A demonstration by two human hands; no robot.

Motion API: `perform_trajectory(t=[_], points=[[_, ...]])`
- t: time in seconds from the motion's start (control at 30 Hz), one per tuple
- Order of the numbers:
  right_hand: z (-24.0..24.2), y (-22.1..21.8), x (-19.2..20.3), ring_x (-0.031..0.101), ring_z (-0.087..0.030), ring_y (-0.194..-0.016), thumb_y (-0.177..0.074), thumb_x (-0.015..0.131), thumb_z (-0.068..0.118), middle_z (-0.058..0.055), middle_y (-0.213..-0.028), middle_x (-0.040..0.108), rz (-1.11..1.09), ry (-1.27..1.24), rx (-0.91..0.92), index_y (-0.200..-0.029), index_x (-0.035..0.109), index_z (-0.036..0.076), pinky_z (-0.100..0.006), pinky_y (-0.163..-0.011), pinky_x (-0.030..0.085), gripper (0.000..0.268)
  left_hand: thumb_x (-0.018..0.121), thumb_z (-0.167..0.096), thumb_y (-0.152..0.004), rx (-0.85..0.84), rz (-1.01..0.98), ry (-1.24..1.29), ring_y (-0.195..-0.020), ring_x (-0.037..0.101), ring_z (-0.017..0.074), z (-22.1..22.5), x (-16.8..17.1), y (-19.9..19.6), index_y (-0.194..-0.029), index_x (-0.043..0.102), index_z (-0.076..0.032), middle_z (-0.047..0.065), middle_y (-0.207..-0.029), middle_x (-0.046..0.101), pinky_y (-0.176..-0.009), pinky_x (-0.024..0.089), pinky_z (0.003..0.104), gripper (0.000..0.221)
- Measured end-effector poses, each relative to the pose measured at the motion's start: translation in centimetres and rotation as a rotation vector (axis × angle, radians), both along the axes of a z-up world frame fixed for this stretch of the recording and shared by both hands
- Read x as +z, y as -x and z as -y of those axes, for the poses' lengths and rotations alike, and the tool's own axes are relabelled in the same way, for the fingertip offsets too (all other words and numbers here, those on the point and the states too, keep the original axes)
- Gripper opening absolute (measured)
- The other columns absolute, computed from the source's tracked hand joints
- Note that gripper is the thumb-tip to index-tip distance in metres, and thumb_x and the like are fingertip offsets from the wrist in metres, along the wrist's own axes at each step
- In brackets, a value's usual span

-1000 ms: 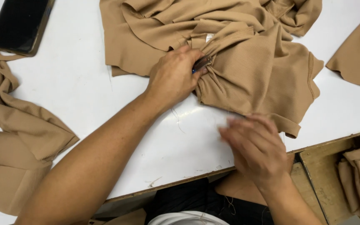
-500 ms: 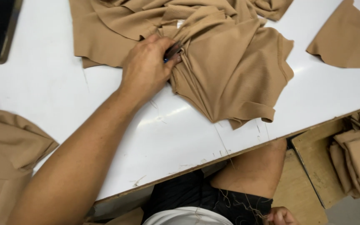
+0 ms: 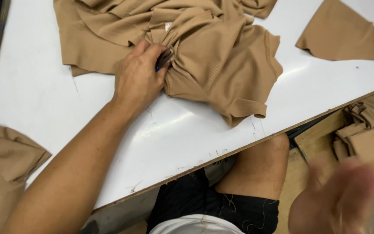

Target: Trimming excess threads from tan-colored garments using small scissors

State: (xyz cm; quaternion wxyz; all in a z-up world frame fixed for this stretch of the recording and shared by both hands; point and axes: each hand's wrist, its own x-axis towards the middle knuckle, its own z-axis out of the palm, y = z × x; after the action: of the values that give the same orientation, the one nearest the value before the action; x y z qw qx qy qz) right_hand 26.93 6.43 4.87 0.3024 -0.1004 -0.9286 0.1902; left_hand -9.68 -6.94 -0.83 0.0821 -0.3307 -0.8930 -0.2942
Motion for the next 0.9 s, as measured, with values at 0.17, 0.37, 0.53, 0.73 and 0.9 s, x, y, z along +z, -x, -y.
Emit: perform_trajectory(t=[0.17, 0.37, 0.53, 0.73, 0.9], points=[[-9.9, 7.7, 0.5, 0.075, -0.032, -0.069, -0.102, 0.052, 0.049, -0.004, -0.087, 0.079, 0.673, -0.616, -0.22, -0.149, 0.064, 0.036, -0.045, -0.076, 0.058, 0.05, 0.068, -0.014, -0.092, 0.01, 0.071, -0.04, -0.097, 0.063, 0.0403, 0.7, 0.0, -0.8, -0.123, 0.068, -0.009, 0.015, -0.11, 0.062, -0.08, 0.051, 0.054, 0.031], [-7.4, 8.4, 2.4, 0.057, -0.009, -0.047, -0.106, 0.052, 0.03, -0.01, -0.088, 0.082, 0.513, 0.919, 0.904, -0.124, 0.072, 0.003, -0.021, -0.045, 0.053, 0.038, 0.067, -0.012, -0.101, -0.292, -0.141, -0.388, -0.095, 0.068, 0.0304, -0.1, 2.5, -2.3, -0.117, 0.066, 0.001, 0.019, -0.109, 0.066, -0.084, 0.064, 0.04, 0.021], [-4.4, 10.0, 1.5, 0.062, -0.021, -0.09, -0.1, 0.061, 0.011, -0.01, -0.115, 0.05, 0.249, 0.147, 0.258, -0.153, 0.046, 0.005, -0.03, -0.058, 0.045, 0.055, 0.063, -0.029, -0.1, -0.661, 0.033, -0.247, -0.078, 0.064, 0.0269, -1.8, 1.7, -5.0, -0.107, 0.066, -0.003, 0.01, -0.094, 0.063, -0.068, 0.055, 0.042, 0.027], [-5.9, 11.3, -1.2, 0.059, -0.02, -0.068, -0.102, 0.071, 0.041, 0.003, -0.085, 0.055, 0.28, -0.439, -0.077, -0.107, 0.06, 0.02, -0.038, -0.045, 0.04, 0.024, 0.073, -0.027, -0.095, -0.689, -0.017, -0.159, -0.075, 0.064, 0.027, -1.4, 1.4, -4.5, -0.108, 0.069, -0.008, 0.006, -0.09, 0.061, -0.056, 0.05, 0.043, 0.023], [-5.7, 11.4, -2.8, 0.026, -0.018, -0.05, -0.099, 0.074, 0.011, -0.003, -0.057, 0.026, 0.088, -0.016, 0.05, -0.057, 0.031, 0.007, -0.035, -0.047, 0.021, 0.06, 0.067, -0.012, -0.091, -0.707, 0.086, -0.064, -0.076, 0.066, 0.0263, -2.5, 0.8, -4.7, -0.103, 0.069, -0.006, 0.006, -0.089, 0.066, -0.057, 0.055, 0.042, 0.014]])
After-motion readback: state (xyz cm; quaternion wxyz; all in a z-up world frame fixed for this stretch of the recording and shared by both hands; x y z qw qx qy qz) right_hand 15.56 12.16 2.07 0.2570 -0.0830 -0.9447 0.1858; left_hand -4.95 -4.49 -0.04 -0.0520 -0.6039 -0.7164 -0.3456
